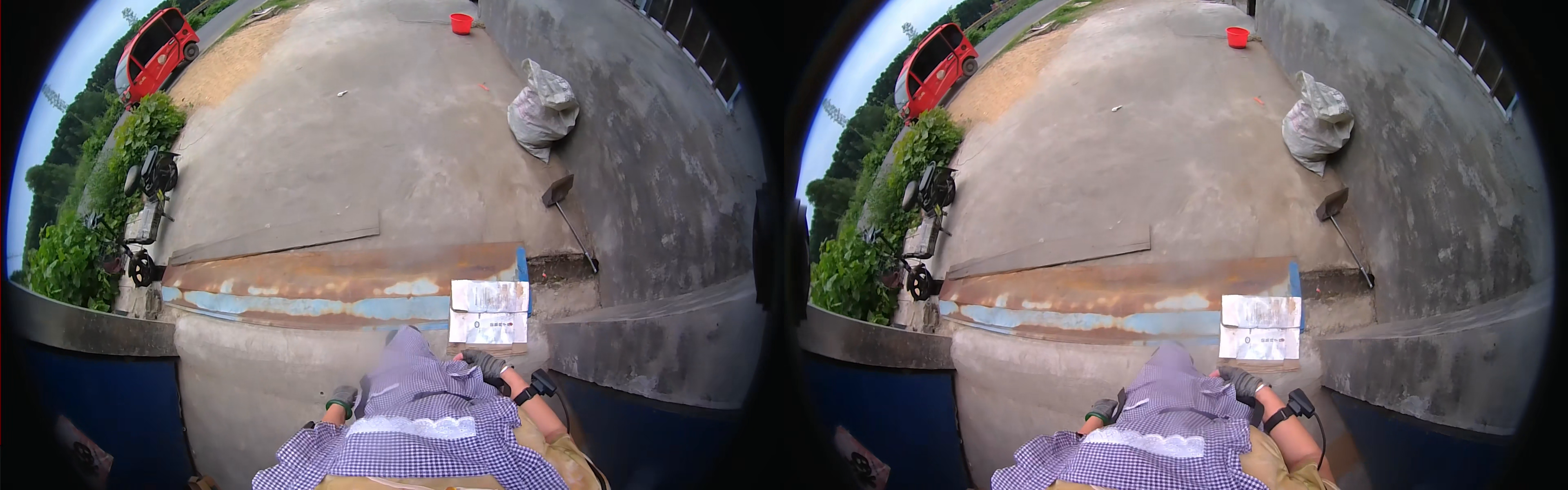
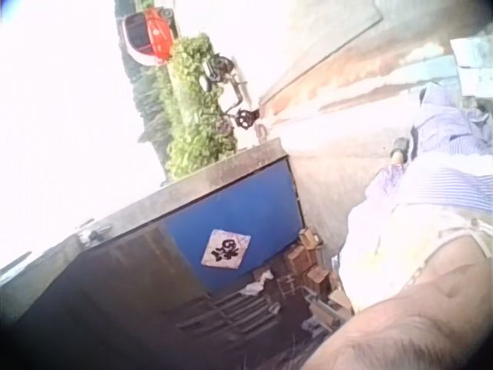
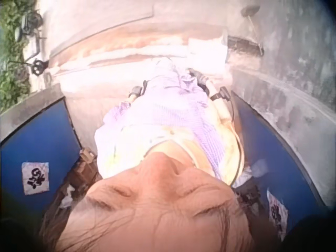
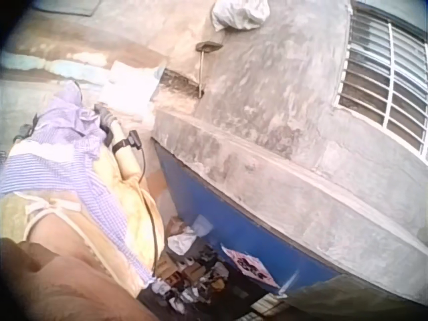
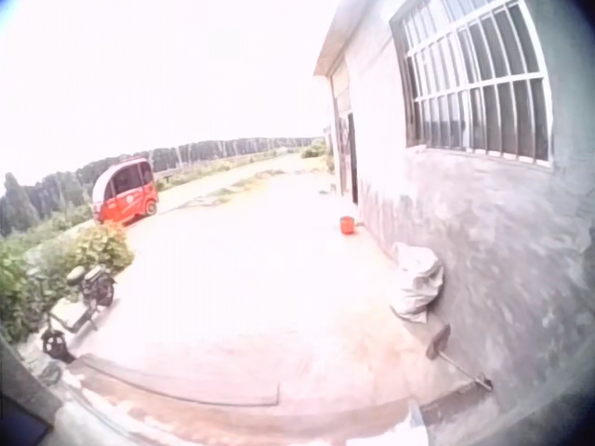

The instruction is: Assembling and sorting small metal bearings or spacers at a factory workbench and then fetching a kettle.

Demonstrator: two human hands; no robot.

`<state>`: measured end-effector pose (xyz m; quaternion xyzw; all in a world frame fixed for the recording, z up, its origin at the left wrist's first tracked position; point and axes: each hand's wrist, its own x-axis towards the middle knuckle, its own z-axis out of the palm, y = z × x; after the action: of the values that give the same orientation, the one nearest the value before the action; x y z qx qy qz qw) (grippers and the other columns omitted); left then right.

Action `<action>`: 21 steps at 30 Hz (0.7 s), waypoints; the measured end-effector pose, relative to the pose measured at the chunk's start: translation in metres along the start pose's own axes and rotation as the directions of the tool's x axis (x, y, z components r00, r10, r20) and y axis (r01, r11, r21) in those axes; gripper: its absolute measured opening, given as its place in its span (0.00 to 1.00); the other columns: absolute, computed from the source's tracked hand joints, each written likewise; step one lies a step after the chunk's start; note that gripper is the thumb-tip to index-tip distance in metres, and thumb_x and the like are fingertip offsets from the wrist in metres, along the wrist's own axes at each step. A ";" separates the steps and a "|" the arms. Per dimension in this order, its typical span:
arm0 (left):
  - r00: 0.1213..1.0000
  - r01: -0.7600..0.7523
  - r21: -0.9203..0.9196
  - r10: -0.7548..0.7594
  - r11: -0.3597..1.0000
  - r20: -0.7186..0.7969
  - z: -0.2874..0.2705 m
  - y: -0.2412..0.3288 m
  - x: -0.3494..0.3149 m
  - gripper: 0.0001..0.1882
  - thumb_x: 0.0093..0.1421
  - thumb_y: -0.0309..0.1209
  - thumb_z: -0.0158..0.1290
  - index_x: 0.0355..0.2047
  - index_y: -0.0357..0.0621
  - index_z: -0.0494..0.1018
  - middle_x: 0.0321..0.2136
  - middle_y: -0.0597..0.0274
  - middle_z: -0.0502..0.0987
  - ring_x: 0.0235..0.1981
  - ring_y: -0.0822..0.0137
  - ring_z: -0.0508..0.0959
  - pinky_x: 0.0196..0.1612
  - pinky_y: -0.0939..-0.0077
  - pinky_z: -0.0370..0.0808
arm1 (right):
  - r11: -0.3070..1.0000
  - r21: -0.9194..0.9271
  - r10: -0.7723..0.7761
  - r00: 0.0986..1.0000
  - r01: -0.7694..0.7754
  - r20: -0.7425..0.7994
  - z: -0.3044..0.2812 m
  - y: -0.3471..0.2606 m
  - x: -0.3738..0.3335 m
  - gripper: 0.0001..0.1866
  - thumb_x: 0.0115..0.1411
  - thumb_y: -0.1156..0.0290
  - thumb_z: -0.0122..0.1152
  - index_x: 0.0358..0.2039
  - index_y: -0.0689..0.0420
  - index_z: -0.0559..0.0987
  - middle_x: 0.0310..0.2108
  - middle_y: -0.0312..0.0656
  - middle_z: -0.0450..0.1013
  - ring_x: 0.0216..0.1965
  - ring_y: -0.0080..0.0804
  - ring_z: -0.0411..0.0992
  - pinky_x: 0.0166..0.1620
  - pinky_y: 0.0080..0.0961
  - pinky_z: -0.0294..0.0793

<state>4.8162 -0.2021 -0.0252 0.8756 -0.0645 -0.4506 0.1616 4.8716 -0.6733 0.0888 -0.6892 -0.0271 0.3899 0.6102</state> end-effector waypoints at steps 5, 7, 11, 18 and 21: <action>0.977 0.214 -0.298 -0.198 0.930 0.082 -0.075 0.018 0.105 0.11 0.55 0.35 0.51 0.33 0.44 0.78 0.33 0.52 0.79 0.37 0.58 0.80 0.39 0.62 0.74 | 0.942 0.288 0.185 0.983 -0.173 -0.015 -0.103 -0.068 0.113 0.15 0.59 0.76 0.54 0.48 0.60 0.75 0.43 0.33 0.74 0.44 0.22 0.69 0.51 0.19 0.67; 0.968 0.251 -0.350 -0.235 0.903 0.086 -0.117 0.016 0.160 0.11 0.55 0.34 0.51 0.33 0.43 0.78 0.32 0.53 0.79 0.36 0.59 0.80 0.38 0.63 0.74 | 0.918 0.348 0.213 0.977 -0.189 -0.031 -0.143 -0.079 0.177 0.13 0.60 0.74 0.54 0.46 0.59 0.76 0.41 0.33 0.74 0.42 0.22 0.70 0.49 0.20 0.68; 0.976 0.209 -0.300 -0.182 0.931 0.117 -0.258 0.029 0.316 0.10 0.55 0.34 0.50 0.33 0.42 0.77 0.31 0.54 0.79 0.34 0.62 0.80 0.35 0.64 0.74 | 0.793 0.597 0.188 0.981 -0.120 -0.052 -0.264 -0.004 0.317 0.13 0.61 0.71 0.53 0.46 0.58 0.77 0.41 0.34 0.75 0.44 0.23 0.70 0.51 0.20 0.68; 0.901 0.332 -0.621 -0.433 0.710 -0.014 -0.625 0.048 0.575 0.10 0.55 0.33 0.49 0.32 0.40 0.75 0.29 0.57 0.79 0.32 0.66 0.80 0.31 0.67 0.73 | 0.948 0.235 0.245 0.963 -0.214 -0.110 -0.458 -0.189 0.507 0.13 0.61 0.71 0.54 0.46 0.58 0.77 0.42 0.35 0.75 0.46 0.25 0.70 0.53 0.23 0.67; 0.956 0.160 -0.609 -0.275 0.777 -0.099 -0.814 0.189 0.707 0.12 0.55 0.32 0.48 0.37 0.38 0.73 0.27 0.58 0.78 0.30 0.67 0.79 0.30 0.70 0.73 | 0.952 0.231 0.243 0.956 -0.202 -0.163 -0.558 -0.241 0.573 0.14 0.61 0.71 0.55 0.46 0.58 0.77 0.43 0.35 0.75 0.47 0.26 0.70 0.54 0.24 0.66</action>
<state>5.8960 -0.3792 -0.0627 0.8193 0.1971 -0.3818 0.3796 5.6933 -0.7755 -0.0194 -0.6529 0.1509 0.3896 0.6318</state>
